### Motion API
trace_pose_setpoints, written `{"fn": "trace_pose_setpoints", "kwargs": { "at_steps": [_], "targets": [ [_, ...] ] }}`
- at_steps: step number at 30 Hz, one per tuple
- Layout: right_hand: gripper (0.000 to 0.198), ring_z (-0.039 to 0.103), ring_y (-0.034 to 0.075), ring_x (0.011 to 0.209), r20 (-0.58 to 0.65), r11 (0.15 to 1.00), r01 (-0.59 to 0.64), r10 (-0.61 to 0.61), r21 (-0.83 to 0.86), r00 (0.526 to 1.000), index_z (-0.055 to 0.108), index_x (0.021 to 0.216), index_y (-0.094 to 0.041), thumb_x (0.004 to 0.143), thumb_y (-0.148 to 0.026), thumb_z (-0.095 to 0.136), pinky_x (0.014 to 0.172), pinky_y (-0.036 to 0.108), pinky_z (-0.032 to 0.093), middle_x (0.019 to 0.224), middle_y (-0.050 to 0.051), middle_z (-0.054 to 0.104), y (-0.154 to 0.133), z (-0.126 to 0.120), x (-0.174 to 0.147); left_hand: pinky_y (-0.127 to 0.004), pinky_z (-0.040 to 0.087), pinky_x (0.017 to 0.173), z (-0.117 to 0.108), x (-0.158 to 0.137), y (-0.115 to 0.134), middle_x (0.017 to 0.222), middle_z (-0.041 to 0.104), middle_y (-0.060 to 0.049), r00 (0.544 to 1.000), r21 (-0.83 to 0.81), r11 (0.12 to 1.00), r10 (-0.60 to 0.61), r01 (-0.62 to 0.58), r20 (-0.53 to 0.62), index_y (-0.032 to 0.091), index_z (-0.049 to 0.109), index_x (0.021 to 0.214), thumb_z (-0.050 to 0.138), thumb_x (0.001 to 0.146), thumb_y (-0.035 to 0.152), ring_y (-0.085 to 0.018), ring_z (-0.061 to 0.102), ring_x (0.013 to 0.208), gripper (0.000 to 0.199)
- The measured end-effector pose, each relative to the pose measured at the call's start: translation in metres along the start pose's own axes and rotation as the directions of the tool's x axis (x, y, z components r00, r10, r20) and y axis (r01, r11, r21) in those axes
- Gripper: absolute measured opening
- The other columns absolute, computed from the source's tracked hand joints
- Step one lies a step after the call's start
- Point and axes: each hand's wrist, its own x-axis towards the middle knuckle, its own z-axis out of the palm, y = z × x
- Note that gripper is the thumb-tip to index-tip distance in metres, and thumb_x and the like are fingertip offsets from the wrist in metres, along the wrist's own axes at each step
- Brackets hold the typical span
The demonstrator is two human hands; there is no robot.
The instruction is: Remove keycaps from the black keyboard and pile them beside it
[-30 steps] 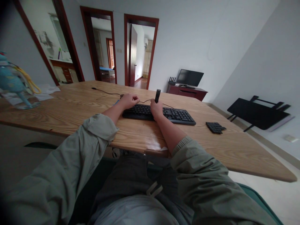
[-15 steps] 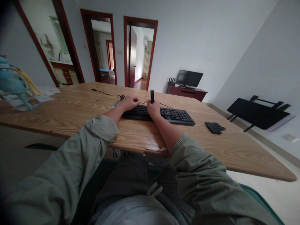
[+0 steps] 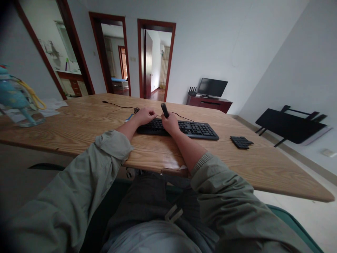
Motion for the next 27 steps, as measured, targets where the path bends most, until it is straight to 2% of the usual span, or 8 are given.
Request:
{"fn": "trace_pose_setpoints", "kwargs": {
  "at_steps": [4,8,12,14,17,20,23,27],
  "targets": [
    [0.031,0.036,0.011,0.051,-0.062,0.965,-0.124,0.142,0.233,0.988,0.038,0.062,-0.022,0.087,-0.037,0.048,0.049,0.025,0.032,0.053,-0.004,0.037,0.003,-0.009,0.006,-0.028,0.046,0.072,-0.002,-0.001,0.000,0.085,0.074,-0.009,1.000,-0.004,1.000,-0.004,0.004,0.005,0.014,0.075,0.087,0.054,0.083,0.032,-0.019,0.063,0.076,0.028],
    [0.028,0.032,0.009,0.043,-0.022,0.793,-0.260,0.325,0.551,0.945,0.035,0.066,-0.023,0.086,-0.036,0.050,0.042,0.023,0.032,0.050,-0.007,0.031,0.014,-0.034,0.015,-0.029,0.046,0.071,-0.003,-0.002,-0.002,0.086,0.074,-0.010,1.000,0.004,1.000,-0.015,0.014,0.013,0.014,0.076,0.087,0.053,0.083,0.033,-0.020,0.064,0.076,0.029],
    [0.029,0.027,0.008,0.041,-0.016,0.670,-0.290,0.411,0.683,0.912,0.034,0.068,-0.023,0.088,-0.040,0.047,0.041,0.020,0.030,0.050,-0.009,0.027,0.019,-0.059,0.017,-0.028,0.045,0.069,-0.003,-0.003,-0.003,0.085,0.074,-0.010,0.999,-0.008,1.000,-0.024,0.024,0.028,0.014,0.076,0.087,0.054,0.084,0.034,-0.019,0.064,0.075,0.030],
    [0.027,0.031,0.007,0.043,-0.013,0.657,-0.309,0.436,0.688,0.900,0.035,0.069,-0.023,0.088,-0.039,0.047,0.043,0.019,0.032,0.052,-0.009,0.031,0.021,-0.065,0.016,-0.028,0.045,0.068,-0.003,-0.003,-0.002,0.085,0.074,-0.009,0.999,-0.008,1.000,-0.027,0.027,0.047,0.014,0.075,0.086,0.053,0.083,0.034,-0.019,0.064,0.075,0.030],
    [0.021,0.040,0.009,0.047,0.021,0.819,-0.336,0.370,0.465,0.929,0.045,0.071,-0.020,0.084,-0.036,0.053,0.048,0.021,0.037,0.055,-0.006,0.043,0.025,-0.069,0.013,-0.027,0.045,0.068,-0.004,-0.004,-0.001,0.084,0.074,-0.008,0.997,-0.009,1.000,-0.024,0.024,0.068,0.014,0.075,0.084,0.053,0.083,0.033,-0.018,0.064,0.075,0.030],
    [0.019,0.052,0.013,0.059,0.149,0.984,-0.170,0.175,-0.051,0.973,0.060,0.079,-0.017,0.079,-0.036,0.061,0.058,0.025,0.041,0.062,-0.001,0.057,0.028,-0.072,0.004,-0.027,0.046,0.069,-0.005,-0.005,0.000,0.085,0.075,-0.008,0.997,-0.020,1.000,-0.020,0.021,0.074,0.015,0.076,0.085,0.053,0.083,0.033,-0.019,0.064,0.076,0.030],
    [0.035,0.059,0.020,0.070,0.322,0.904,0.013,0.139,-0.428,0.937,0.069,0.089,-0.015,0.080,-0.048,0.061,0.066,0.030,0.043,0.075,0.007,0.067,0.023,-0.070,-0.006,-0.027,0.046,0.070,-0.006,-0.006,0.002,0.086,0.075,-0.008,0.997,-0.019,1.000,-0.014,0.015,0.074,0.015,0.076,0.087,0.052,0.082,0.032,-0.019,0.064,0.076,0.029],
    [0.055,0.065,0.028,0.084,0.356,0.740,0.061,0.248,-0.670,0.901,0.072,0.096,-0.013,0.081,-0.063,0.053,0.073,0.035,0.048,0.093,0.018,0.071,0.007,-0.058,-0.015,-0.027,0.046,0.071,-0.006,-0.006,0.004,0.086,0.075,-0.008,0.997,0.001,1.000,-0.023,0.023,0.077,0.015,0.076,0.087,0.052,0.082,0.033,-0.019,0.064,0.077,0.030]
  ]
}}
